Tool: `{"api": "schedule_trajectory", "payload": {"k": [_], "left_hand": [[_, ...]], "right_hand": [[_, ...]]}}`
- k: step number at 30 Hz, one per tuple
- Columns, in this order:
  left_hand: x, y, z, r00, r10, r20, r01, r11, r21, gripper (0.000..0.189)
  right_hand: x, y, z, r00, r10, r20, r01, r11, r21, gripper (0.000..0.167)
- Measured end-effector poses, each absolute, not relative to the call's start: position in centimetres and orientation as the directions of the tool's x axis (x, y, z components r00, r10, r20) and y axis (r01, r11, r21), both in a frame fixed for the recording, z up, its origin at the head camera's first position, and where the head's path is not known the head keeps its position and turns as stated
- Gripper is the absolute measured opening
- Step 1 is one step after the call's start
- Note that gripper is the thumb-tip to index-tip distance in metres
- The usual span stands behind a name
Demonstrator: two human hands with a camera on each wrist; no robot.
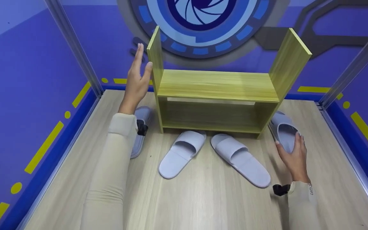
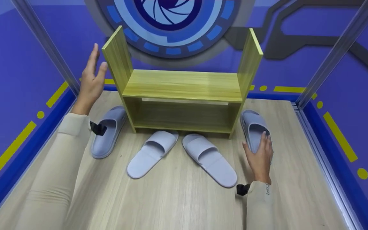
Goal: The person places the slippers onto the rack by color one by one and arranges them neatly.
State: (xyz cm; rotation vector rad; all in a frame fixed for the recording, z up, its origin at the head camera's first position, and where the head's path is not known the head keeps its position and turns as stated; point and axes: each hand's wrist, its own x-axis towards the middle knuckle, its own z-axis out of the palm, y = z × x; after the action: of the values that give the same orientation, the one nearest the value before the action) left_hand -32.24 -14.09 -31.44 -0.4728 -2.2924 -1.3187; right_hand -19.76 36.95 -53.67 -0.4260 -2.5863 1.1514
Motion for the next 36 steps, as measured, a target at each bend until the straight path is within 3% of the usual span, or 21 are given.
{"api": "schedule_trajectory", "payload": {"k": [11, 20, 36], "left_hand": [[-32.8, -13.3, -29.7, -0.835, 0.055, 0.547, 0.515, 0.429, 0.743, 0.05], [-31.6, -12.2, -28.1, -0.765, -0.007, 0.644, 0.604, 0.341, 0.721, 0.036], [-31.7, -11.8, -28.2, -0.749, -0.071, 0.658, 0.611, 0.307, 0.729, 0.034]], "right_hand": [[-20.7, 38.2, -54.4, -0.93, 0.356, 0.088, 0.199, 0.689, -0.697, 0.095], [-21.2, 39.4, -54.9, -0.925, 0.374, 0.073, 0.246, 0.733, -0.634, 0.101], [-24.2, 39.9, -55.0, -0.923, 0.384, -0.036, 0.321, 0.712, -0.625, 0.111]]}}
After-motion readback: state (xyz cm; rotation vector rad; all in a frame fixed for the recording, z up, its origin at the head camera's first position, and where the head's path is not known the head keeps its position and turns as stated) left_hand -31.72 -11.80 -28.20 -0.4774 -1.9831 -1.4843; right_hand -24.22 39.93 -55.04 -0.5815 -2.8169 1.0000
